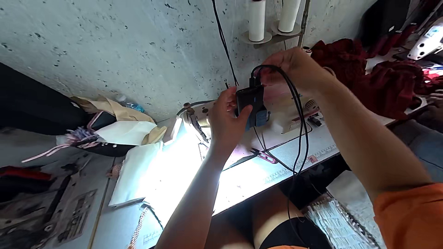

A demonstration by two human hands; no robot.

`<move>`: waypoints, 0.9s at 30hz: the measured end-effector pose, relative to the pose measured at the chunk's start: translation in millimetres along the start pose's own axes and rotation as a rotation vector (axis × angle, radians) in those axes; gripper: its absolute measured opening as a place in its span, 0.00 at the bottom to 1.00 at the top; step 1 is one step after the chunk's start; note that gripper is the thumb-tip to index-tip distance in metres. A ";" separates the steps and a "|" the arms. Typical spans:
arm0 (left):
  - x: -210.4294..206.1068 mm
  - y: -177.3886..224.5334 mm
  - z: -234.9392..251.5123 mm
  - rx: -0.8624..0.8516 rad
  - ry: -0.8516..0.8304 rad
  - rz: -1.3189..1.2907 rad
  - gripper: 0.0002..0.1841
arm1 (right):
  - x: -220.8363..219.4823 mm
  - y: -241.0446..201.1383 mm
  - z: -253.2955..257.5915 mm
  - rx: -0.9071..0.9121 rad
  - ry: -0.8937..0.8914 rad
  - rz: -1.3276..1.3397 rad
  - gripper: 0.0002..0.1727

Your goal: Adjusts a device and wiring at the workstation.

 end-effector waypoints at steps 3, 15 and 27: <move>-9.4 -3.8 12.5 0.071 -0.030 -0.084 0.28 | -5.4 -0.7 4.2 0.060 0.037 -0.023 0.05; -11.3 -0.4 25.9 0.048 0.012 -0.146 0.10 | -8.1 -14.3 7.2 0.076 0.093 -0.313 0.05; 6.5 18.4 -11.1 0.005 0.012 0.016 0.33 | 32.2 -9.4 10.2 0.022 0.003 -0.077 0.13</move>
Point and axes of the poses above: each hand's wrist, its own z-axis towards the middle knuckle, its own x-axis out of the back of the hand, y = z × x, the point moved 7 cm from there along z, towards the middle knuckle, and after that the axes turned 8 degrees about -y, right-handed, at the moved point
